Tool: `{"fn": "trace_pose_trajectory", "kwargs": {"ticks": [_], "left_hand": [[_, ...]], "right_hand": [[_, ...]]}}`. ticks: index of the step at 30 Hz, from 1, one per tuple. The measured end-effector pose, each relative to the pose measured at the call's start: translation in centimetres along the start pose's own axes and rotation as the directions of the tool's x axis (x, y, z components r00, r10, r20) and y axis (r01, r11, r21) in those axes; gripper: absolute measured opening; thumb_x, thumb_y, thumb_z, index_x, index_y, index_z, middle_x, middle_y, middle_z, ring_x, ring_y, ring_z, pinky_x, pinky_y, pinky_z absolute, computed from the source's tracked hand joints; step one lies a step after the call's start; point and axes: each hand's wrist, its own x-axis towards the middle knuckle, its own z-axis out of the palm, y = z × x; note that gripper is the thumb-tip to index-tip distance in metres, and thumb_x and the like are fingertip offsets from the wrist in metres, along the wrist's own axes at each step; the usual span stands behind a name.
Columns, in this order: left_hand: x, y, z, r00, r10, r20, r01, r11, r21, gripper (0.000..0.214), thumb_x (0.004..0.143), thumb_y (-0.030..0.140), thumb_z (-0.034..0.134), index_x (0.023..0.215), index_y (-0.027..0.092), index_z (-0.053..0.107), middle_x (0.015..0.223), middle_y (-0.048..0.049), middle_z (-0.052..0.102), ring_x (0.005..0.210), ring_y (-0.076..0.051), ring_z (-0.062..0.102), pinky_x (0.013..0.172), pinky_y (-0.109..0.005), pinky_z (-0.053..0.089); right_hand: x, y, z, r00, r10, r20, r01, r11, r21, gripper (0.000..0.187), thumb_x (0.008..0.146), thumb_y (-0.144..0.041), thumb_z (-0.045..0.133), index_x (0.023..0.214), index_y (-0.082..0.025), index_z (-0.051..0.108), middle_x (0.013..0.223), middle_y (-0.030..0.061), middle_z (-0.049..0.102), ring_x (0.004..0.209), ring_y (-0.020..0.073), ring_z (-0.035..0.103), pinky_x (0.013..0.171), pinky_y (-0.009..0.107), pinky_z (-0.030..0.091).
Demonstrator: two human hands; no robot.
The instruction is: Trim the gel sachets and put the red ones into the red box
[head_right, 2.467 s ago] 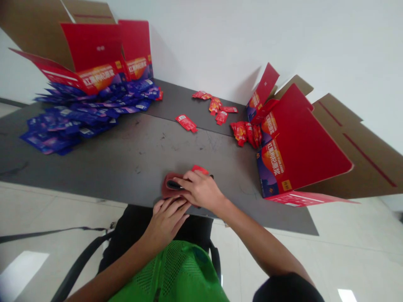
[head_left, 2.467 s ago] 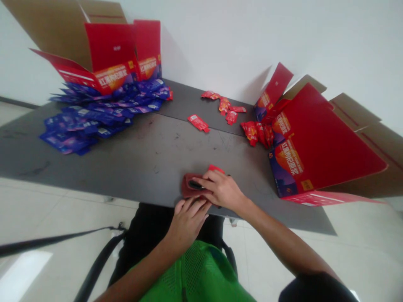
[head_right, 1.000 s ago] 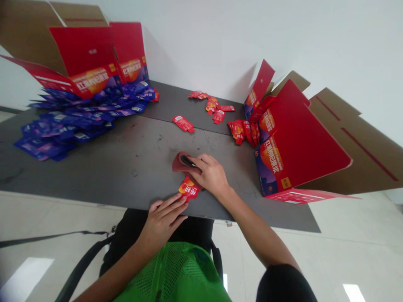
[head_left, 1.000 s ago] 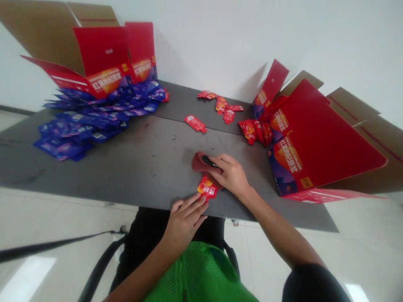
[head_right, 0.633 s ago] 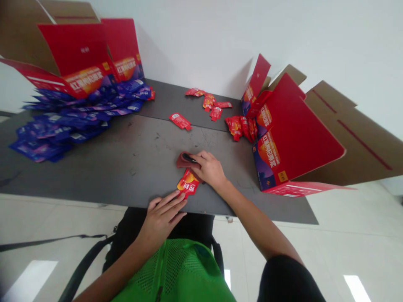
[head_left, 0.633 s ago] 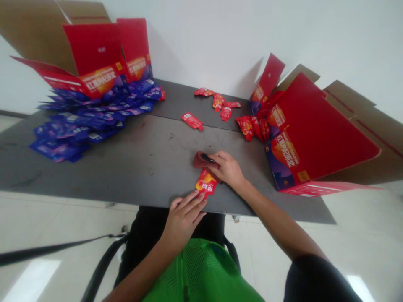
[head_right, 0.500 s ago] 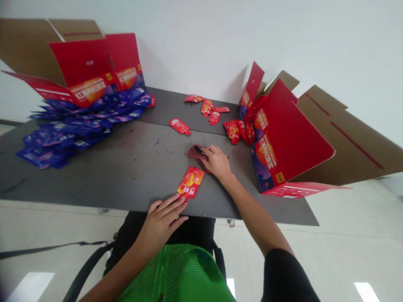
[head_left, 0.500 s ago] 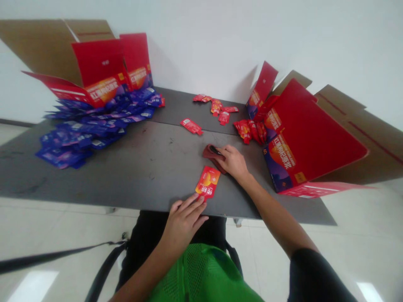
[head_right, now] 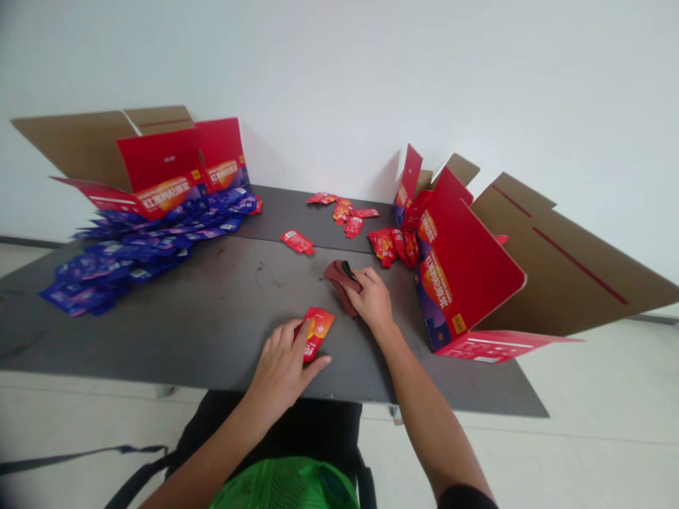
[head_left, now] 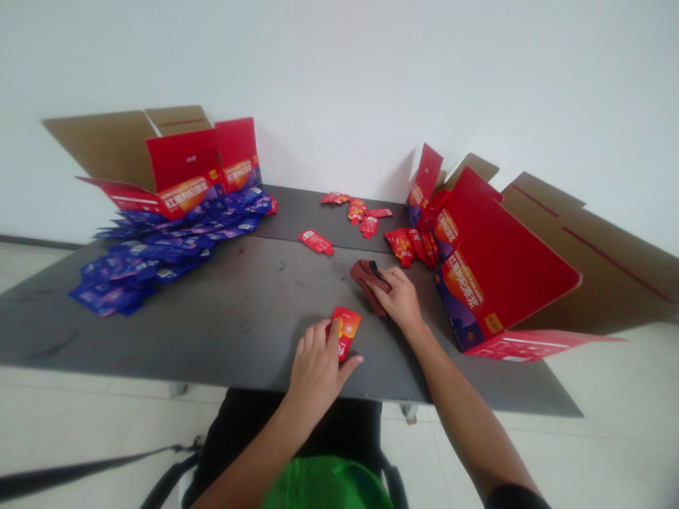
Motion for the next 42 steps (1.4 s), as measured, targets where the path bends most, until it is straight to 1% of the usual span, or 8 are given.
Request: {"fn": "trace_pose_trajectory", "kwargs": {"ticks": [6, 10, 14, 19, 23, 27, 32, 42], "left_hand": [[1.8, -0.5, -0.3, 0.999, 0.031, 0.023, -0.032, 0.997, 0.07, 0.035, 0.1, 0.033, 0.053, 0.127, 0.014, 0.064, 0.104, -0.0139, 0.07, 0.095, -0.029, 0.063, 0.08, -0.037, 0.052], [2.7, -2.6, -0.6, 1.0, -0.015, -0.008, 0.015, 1.0, 0.001, 0.045, 0.104, 0.021, 0.034, 0.144, 0.013, 0.053, 0.094, -0.0124, 0.076, 0.08, -0.024, 0.071, 0.073, -0.032, 0.053], [5.7, -4.2, -1.6, 0.983, -0.169, -0.069, 0.147, 0.956, -0.253, 0.047, 0.105, 0.032, 0.035, 0.146, 0.017, 0.053, 0.124, -0.015, 0.072, 0.104, -0.027, 0.073, 0.089, -0.037, 0.055], [14.4, -1.6, -0.6, 0.952, -0.306, 0.025, 0.228, 0.65, -0.725, 0.044, 0.101, 0.032, 0.046, 0.142, 0.019, 0.056, 0.145, -0.0119, 0.06, 0.13, -0.025, 0.058, 0.11, -0.039, 0.044], [21.6, 2.7, 3.2, 0.94, -0.253, 0.229, 0.325, 0.454, -0.83, 0.037, 0.1, 0.024, 0.05, 0.133, 0.012, 0.06, 0.116, -0.0128, 0.073, 0.094, -0.019, 0.072, 0.085, -0.031, 0.056], [26.5, 6.1, 7.6, 0.936, -0.181, 0.303, 0.353, 0.484, -0.801, 0.025, 0.1, 0.028, 0.057, 0.116, 0.01, 0.065, 0.088, -0.0063, 0.072, 0.069, -0.013, 0.067, 0.068, -0.027, 0.056], [30.2, 8.2, 11.5, 0.947, -0.1, 0.305, 0.302, 0.599, -0.741, 0.026, 0.099, 0.037, 0.063, 0.111, 0.013, 0.066, 0.102, -0.0054, 0.069, 0.085, -0.016, 0.068, 0.076, -0.034, 0.059], [32.0, 9.0, 13.1, 0.986, 0.003, 0.165, 0.087, 0.842, -0.533, 0.044, 0.09, 0.016, 0.064, 0.133, 0.013, 0.06, 0.121, -0.0137, 0.072, 0.114, -0.027, 0.067, 0.099, -0.036, 0.05]], "right_hand": [[0.1, 0.6, -0.6, 0.988, -0.012, 0.151, 0.022, 0.998, -0.066, 0.035, 0.099, -0.036, 0.058, 0.13, -0.026, 0.069, 0.097, 0.0047, 0.063, 0.089, 0.0189, 0.062, 0.076, 0.028, 0.049], [-0.1, 0.8, -0.4, 0.978, -0.027, 0.205, 0.056, 0.989, -0.135, 0.033, 0.099, -0.035, 0.059, 0.128, -0.027, 0.07, 0.099, 0.0054, 0.064, 0.094, 0.0197, 0.061, 0.081, 0.028, 0.048], [-0.2, 0.5, 0.3, 0.971, -0.027, 0.236, 0.076, 0.977, -0.198, 0.031, 0.097, -0.037, 0.062, 0.125, -0.028, 0.072, 0.098, 0.0055, 0.065, 0.094, 0.0208, 0.06, 0.08, 0.029, 0.047], [-0.2, 0.3, 0.4, 0.974, -0.02, 0.227, 0.074, 0.971, -0.229, 0.031, 0.097, -0.039, 0.062, 0.123, -0.026, 0.073, 0.1, 0.0076, 0.067, 0.094, 0.0228, 0.061, 0.077, 0.031, 0.048], [-0.2, 0.3, 0.2, 0.973, -0.005, 0.229, 0.055, 0.976, -0.211, 0.031, 0.098, -0.042, 0.061, 0.121, -0.025, 0.073, 0.103, 0.0087, 0.068, 0.097, 0.0243, 0.063, 0.08, 0.032, 0.049], [0.0, 0.2, 0.2, 0.972, 0.009, 0.236, 0.034, 0.983, -0.179, 0.026, 0.097, -0.041, 0.062, 0.112, -0.024, 0.075, 0.105, 0.0092, 0.069, 0.099, 0.0248, 0.064, 0.084, 0.033, 0.051], [0.2, 0.4, 0.3, 0.966, 0.048, 0.256, -0.002, 0.984, -0.178, 0.016, 0.093, -0.03, 0.064, 0.096, -0.02, 0.075, 0.106, 0.0118, 0.07, 0.101, 0.0266, 0.063, 0.086, 0.036, 0.053], [0.4, 0.4, 0.4, 0.943, 0.123, 0.31, -0.068, 0.981, -0.181, 0.022, 0.093, -0.026, 0.059, 0.103, -0.015, 0.074, 0.11, 0.0142, 0.069, 0.105, 0.0264, 0.063, 0.091, 0.034, 0.05]]}}
